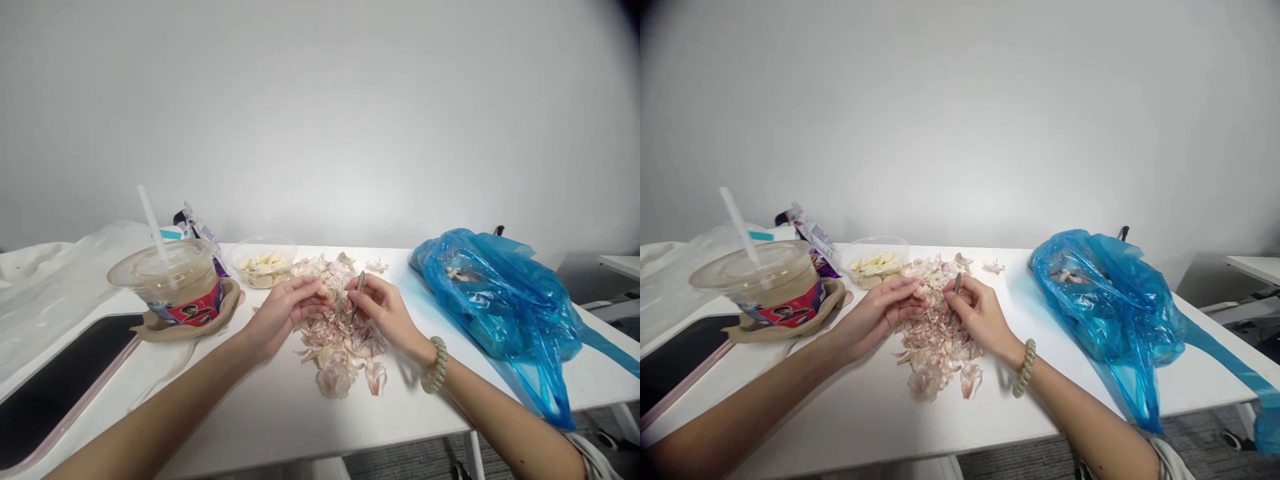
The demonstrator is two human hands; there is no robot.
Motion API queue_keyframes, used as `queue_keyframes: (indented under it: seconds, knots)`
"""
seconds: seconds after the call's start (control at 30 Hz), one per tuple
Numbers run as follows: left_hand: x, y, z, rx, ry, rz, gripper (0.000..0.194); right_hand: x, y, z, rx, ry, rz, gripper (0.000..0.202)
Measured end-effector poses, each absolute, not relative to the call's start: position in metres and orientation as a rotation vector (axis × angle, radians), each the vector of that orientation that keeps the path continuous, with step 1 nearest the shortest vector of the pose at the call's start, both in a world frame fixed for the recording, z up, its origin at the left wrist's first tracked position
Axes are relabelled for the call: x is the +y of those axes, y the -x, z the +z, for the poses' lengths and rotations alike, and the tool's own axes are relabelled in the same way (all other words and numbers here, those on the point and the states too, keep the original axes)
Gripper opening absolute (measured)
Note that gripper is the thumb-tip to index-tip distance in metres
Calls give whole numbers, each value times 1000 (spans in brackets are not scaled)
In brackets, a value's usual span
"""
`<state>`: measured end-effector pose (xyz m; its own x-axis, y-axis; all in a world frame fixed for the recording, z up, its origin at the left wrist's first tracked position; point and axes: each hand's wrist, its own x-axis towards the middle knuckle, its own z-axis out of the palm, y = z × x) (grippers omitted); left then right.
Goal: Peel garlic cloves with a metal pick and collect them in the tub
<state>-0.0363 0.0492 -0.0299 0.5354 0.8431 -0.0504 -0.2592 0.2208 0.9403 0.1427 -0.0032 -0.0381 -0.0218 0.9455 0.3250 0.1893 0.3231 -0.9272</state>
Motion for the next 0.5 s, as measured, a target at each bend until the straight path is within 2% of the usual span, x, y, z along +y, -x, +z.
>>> queue_keyframes:
  seconds: [0.23,0.5]
  knots:
    - [43,33,-29,592,-1008,733,7,-6,-142,-35,-1705,1133,560,17]
    - [36,32,-28,566,-926,516,13,-8,-140,-35,-1774,1044,582,18]
